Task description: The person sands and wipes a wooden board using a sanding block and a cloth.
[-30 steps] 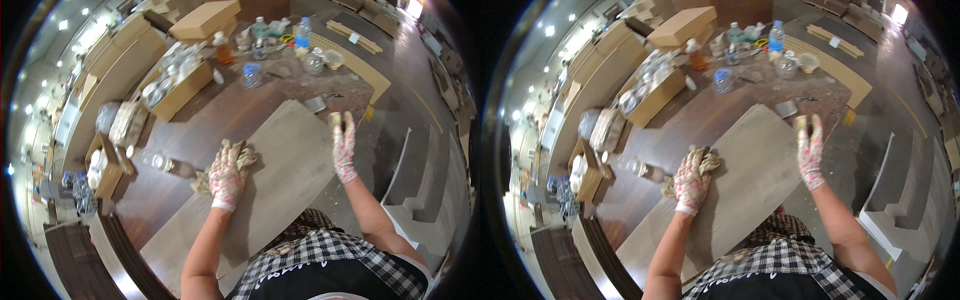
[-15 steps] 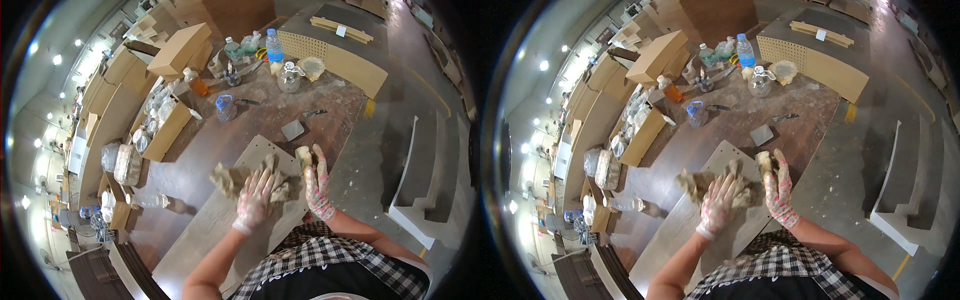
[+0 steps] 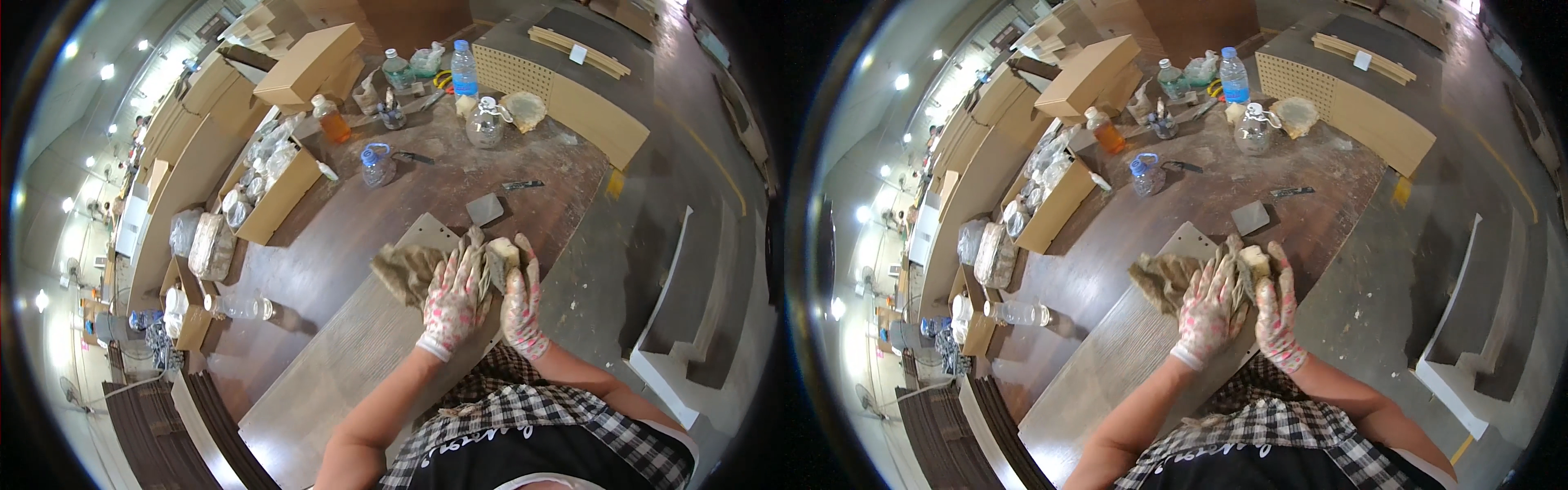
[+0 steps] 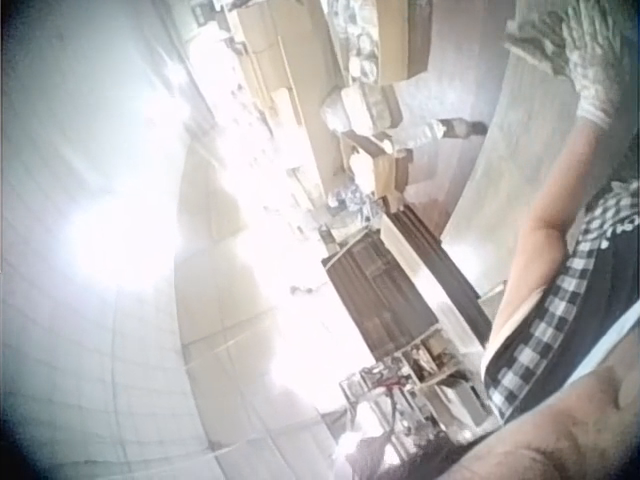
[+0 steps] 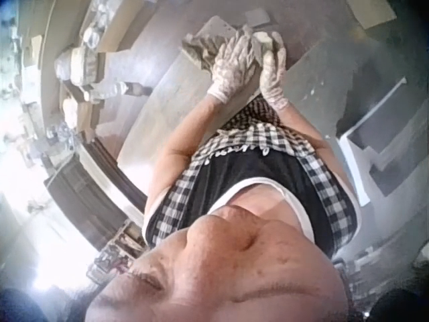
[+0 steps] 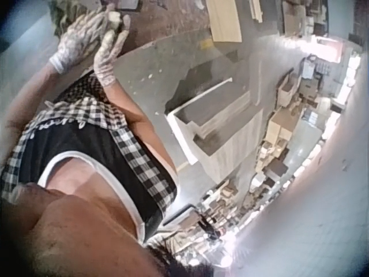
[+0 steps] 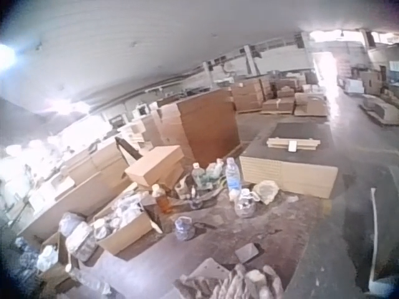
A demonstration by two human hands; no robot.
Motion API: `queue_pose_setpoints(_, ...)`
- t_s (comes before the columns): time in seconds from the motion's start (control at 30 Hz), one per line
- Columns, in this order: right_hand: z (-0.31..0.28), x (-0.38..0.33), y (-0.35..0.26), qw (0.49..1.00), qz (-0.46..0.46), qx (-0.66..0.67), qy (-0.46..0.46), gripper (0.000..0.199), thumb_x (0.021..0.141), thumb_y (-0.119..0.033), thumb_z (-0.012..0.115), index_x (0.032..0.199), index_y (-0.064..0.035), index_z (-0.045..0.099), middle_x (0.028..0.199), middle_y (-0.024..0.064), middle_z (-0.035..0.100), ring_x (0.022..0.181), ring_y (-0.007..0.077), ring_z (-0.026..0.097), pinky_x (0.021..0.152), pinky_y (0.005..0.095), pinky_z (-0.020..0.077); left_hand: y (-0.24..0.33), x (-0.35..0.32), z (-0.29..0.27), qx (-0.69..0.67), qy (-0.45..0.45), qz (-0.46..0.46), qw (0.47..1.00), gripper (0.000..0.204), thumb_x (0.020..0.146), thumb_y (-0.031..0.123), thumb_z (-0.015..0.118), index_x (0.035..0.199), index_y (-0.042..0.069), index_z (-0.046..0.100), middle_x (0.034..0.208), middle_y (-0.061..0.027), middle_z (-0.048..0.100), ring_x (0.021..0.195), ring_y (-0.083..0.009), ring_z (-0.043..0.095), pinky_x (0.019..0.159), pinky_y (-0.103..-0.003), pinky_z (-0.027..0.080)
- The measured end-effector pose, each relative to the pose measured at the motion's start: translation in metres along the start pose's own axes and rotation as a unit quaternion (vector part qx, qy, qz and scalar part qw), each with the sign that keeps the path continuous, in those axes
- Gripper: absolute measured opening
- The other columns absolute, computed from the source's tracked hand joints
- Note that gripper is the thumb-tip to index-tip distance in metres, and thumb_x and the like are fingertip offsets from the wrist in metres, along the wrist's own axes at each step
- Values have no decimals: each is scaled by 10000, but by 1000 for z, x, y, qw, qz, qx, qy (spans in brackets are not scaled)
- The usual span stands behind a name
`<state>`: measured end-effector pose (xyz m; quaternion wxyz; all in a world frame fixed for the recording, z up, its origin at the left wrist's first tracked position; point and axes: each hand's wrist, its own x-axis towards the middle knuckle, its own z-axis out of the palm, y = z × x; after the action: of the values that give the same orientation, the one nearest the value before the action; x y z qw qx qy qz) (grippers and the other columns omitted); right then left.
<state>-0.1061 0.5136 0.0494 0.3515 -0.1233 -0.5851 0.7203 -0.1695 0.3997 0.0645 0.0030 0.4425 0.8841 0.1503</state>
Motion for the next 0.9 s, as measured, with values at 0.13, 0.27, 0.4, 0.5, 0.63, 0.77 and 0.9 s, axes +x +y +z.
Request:
queue_pose_setpoints(0.13,-12,60,-4,993,65,-7,-93,518,955,-256,441,1384,17,342,1345,147,437,1236,214,426,1052,337,328,1,-28,-7,10,-21,-36,999,803,797,477,595,1437,82,313,1502,-147,268,1390,-344,230,1134,-471,162)
queue_pose_setpoints(0.27,37,117,9,887,198,9,-417,538,935,-226,514,1409,-38,344,1313,104,482,1212,174,449,1029,316,343,23,-7,-18,25,-78,-30,996,993,720,663,602,1422,23,315,1495,-165,274,1397,-378,185,1127,-531,95)
queue_pose_setpoints(0.4,76,122,22,823,221,-43,-521,554,918,-236,551,1405,-46,367,1329,87,483,1211,155,446,1037,316,333,52,0,5,14,-105,81,991,743,814,491,548,1364,13,404,1454,-170,347,1390,-348,229,1133,-515,124)
queue_pose_setpoints(0.5,74,118,26,843,188,-76,-498,530,913,-197,554,1392,-42,389,1305,77,502,1186,147,474,998,272,374,50,-27,27,-53,12,136,989,599,814,305,546,1330,20,438,1432,-160,381,1357,-330,315,1121,-485,221)
queue_pose_setpoints(0.63,58,120,54,875,225,54,-426,504,917,-211,566,1368,-40,423,1281,73,522,1153,148,505,981,287,406,35,-96,-11,-70,-20,45,996,780,725,309,691,1390,56,370,1480,-140,315,1372,-321,289,1132,-479,200)
queue_pose_setpoints(0.77,49,113,60,906,175,56,-380,470,938,-211,533,1359,-28,432,1308,83,509,1177,160,501,1005,302,398,4,-199,-26,7,21,-310,950,856,691,319,749,1426,141,347,1499,-104,288,1394,-295,238,1147,-476,150)
queue_pose_setpoints(0.9,50,109,51,923,70,-60,-374,437,961,-217,485,1344,-9,447,1305,88,509,1198,168,471,1036,317,352,-40,-312,-37,134,140,-526,828,560,853,356,568,1373,189,447,1441,-135,377,1330,-358,336,1094,-502,231)
